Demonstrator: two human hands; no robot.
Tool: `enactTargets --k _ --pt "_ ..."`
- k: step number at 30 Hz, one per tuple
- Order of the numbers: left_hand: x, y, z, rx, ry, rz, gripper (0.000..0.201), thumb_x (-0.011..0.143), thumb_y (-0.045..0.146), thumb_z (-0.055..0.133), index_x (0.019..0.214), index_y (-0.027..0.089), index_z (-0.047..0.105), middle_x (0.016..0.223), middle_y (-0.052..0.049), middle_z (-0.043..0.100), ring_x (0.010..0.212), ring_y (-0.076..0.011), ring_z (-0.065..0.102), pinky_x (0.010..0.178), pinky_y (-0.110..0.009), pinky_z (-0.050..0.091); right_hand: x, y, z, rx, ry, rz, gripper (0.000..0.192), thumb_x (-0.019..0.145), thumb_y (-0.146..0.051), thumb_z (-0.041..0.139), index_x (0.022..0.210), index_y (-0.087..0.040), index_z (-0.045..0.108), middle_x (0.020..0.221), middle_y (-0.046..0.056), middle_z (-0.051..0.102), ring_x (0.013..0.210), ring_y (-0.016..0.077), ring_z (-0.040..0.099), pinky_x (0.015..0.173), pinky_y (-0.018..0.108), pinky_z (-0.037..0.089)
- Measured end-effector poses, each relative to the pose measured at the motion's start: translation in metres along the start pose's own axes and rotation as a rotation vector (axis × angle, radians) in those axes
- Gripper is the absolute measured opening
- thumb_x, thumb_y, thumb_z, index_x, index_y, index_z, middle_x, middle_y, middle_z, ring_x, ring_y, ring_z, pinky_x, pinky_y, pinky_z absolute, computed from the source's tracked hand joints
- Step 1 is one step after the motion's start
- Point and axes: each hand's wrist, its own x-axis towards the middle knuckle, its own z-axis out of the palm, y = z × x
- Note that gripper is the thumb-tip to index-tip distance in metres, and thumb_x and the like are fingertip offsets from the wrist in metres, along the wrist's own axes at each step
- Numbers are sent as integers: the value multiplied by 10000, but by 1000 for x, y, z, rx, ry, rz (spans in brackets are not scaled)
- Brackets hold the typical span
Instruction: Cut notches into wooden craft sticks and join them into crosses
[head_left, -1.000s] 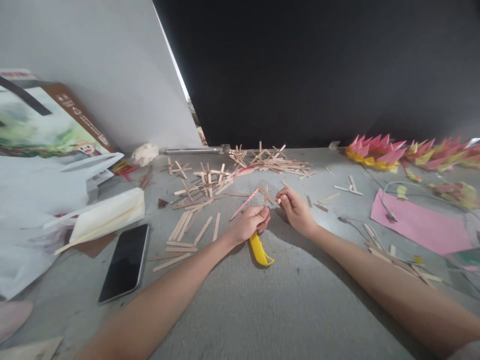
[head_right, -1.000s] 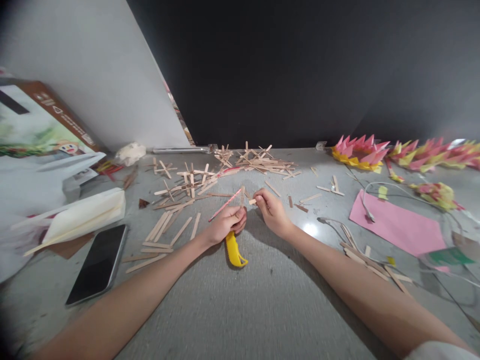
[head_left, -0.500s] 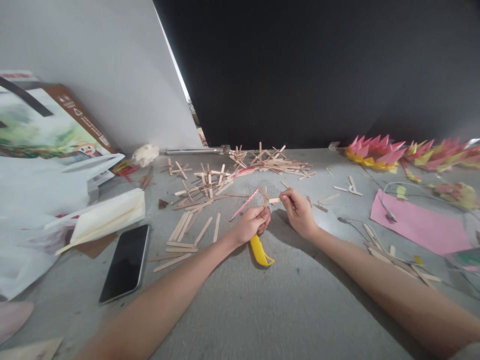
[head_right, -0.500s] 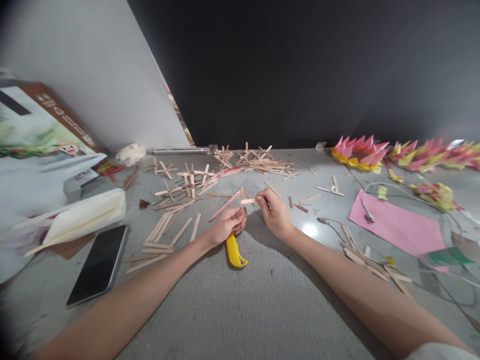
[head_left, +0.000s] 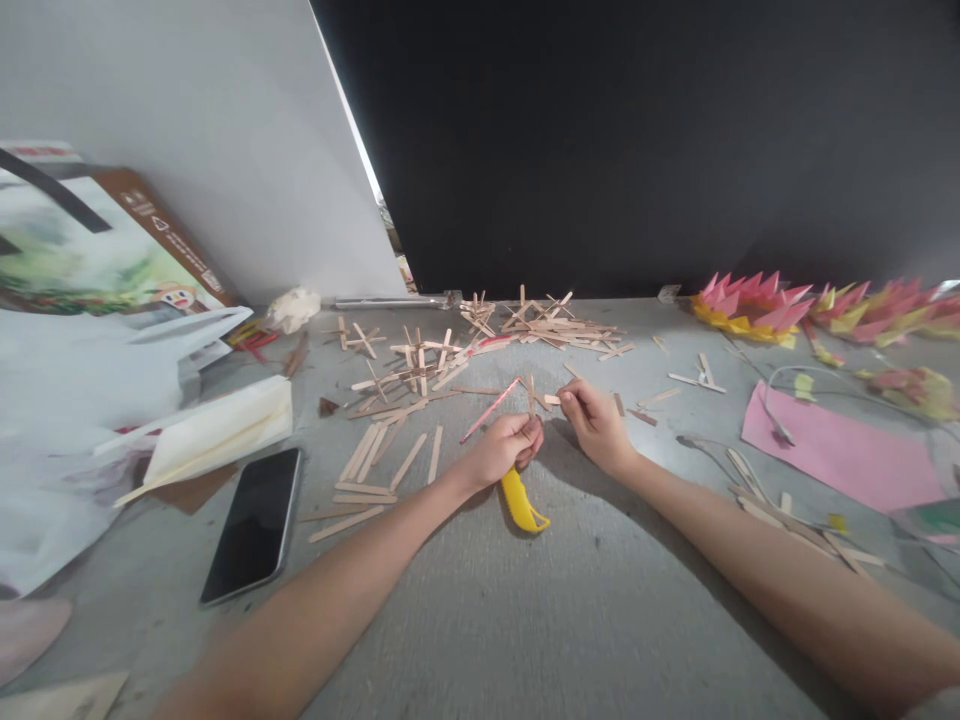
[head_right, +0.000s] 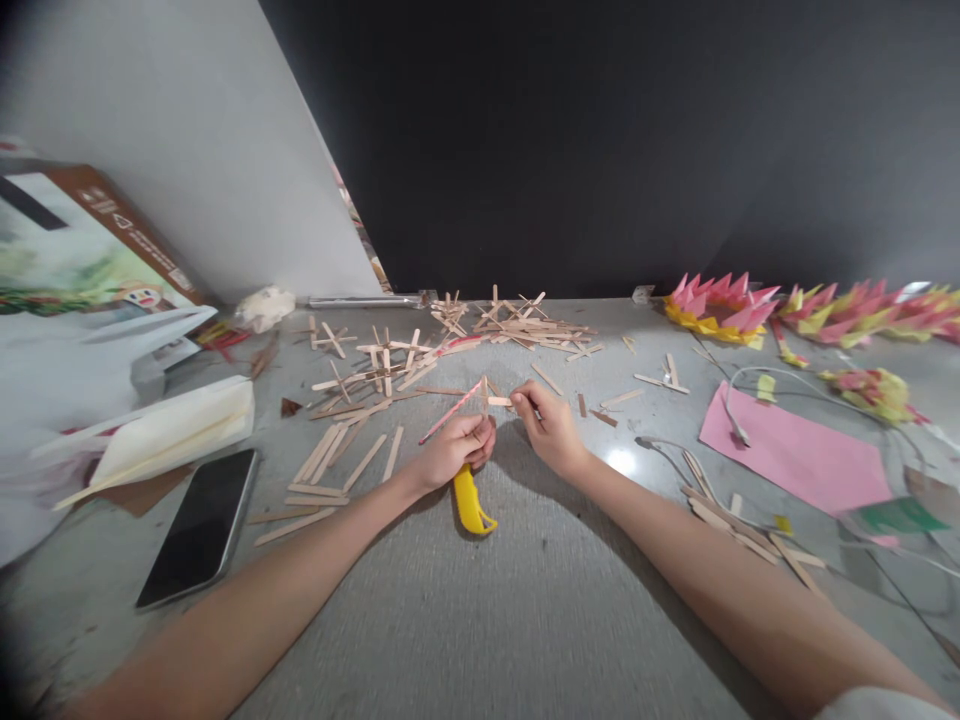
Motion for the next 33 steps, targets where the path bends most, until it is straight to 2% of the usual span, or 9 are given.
enactTargets --k 5,12,25,33 --pt "1 -1 0 11 -6 0 494 995 594 552 709 196 492 536 60 375 493 -106 377 545 -265 297 -1 0 1 11 4 -10 386 1098 -527 460 882 -226 568 758 12 585 688 171 532 671 296 422" --pt "0 -1 1 -33 15 28 473 990 553 581 695 206 456 549 66 359 490 -106 404 541 -269 309 -1 -8 0 -46 76 -13 382 1077 -538 492 861 -233 569 697 -5 555 598 159 466 590 288 384" --pt "3 -9 -3 -17 17 60 507 996 571 564 660 211 440 517 60 360 479 -108 393 540 -281 266 -6 -9 0 -97 87 -38 363 1087 -504 479 865 -233 572 653 -23 502 540 144 401 563 295 354" --pt "1 -3 -3 -21 1 35 488 966 539 607 647 208 444 538 55 354 494 -113 405 548 -282 282 -5 -5 -1 -18 17 -22 354 1083 -507 476 881 -233 568 734 15 564 631 169 476 600 306 395"
